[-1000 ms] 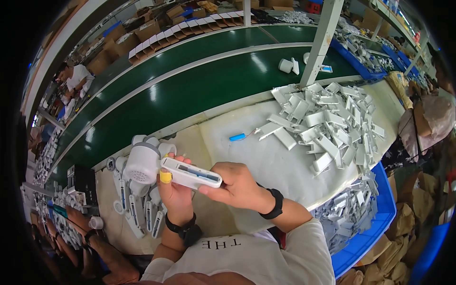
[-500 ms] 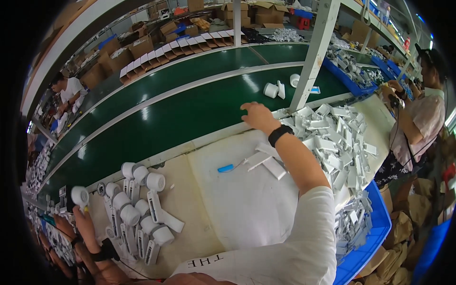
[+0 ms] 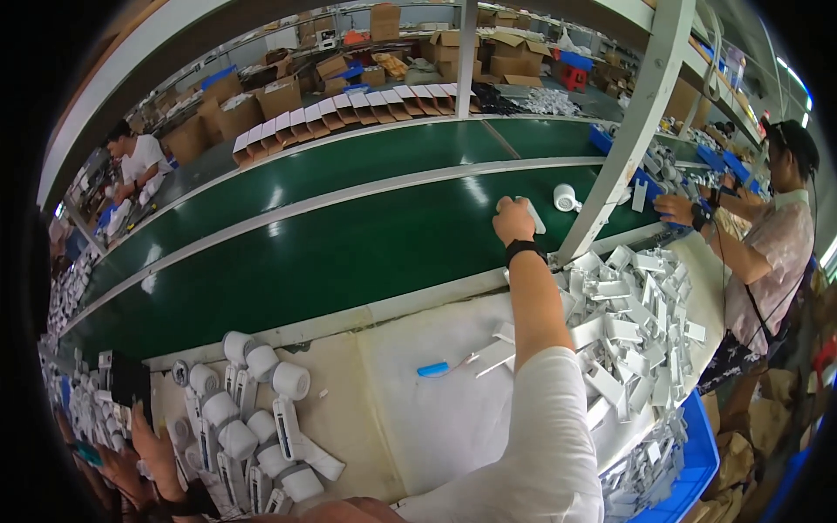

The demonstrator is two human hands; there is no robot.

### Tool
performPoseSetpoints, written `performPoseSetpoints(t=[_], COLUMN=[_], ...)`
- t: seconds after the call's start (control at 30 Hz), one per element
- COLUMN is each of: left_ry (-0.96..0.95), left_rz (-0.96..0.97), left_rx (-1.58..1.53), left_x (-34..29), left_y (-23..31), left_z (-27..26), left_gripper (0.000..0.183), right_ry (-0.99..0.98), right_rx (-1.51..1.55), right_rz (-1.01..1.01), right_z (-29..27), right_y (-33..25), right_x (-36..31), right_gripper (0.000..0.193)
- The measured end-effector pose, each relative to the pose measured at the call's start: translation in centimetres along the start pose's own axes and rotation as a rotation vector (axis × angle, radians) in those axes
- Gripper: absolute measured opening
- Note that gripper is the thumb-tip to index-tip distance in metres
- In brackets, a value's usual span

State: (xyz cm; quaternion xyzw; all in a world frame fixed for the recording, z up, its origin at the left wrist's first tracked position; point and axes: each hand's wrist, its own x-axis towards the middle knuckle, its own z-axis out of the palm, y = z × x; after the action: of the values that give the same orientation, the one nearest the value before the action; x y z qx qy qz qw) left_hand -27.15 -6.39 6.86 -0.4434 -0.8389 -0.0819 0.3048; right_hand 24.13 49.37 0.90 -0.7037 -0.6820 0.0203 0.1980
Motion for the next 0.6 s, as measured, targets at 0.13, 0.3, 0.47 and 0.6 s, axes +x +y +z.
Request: performPoseSetpoints(t=[0.13,0.3,0.47,0.6], left_ry=[-0.263,-0.313,-0.648,-1.574], left_rz=[-0.021,0.289,0.221,-0.431], left_rx=[-0.905,-1.238,-1.619,-2.602], left_x=[1.8,3.5,2.8,-3.3], left_y=[10.4,21.2,26.6,28.2], left_z=[-4.3,-3.9,-3.0,-2.9], left_gripper=[0.029,0.059,0.059,0.049], right_ry=[0.007,-0.746,-0.924,-0.988], right_rx=[0.321,1.203,1.387,1.463], right_rz=[-0.360,-0.294,-0.600,-0.619], right_z=[-5.0,-13.1,-14.9,-15.5], right_y=[-3.8,-9.0,-8.6,-7.1], right_x=[-3.8,-16.0,-26.8,-32.4], right_gripper=[0.043,0.056,0.060,0.059])
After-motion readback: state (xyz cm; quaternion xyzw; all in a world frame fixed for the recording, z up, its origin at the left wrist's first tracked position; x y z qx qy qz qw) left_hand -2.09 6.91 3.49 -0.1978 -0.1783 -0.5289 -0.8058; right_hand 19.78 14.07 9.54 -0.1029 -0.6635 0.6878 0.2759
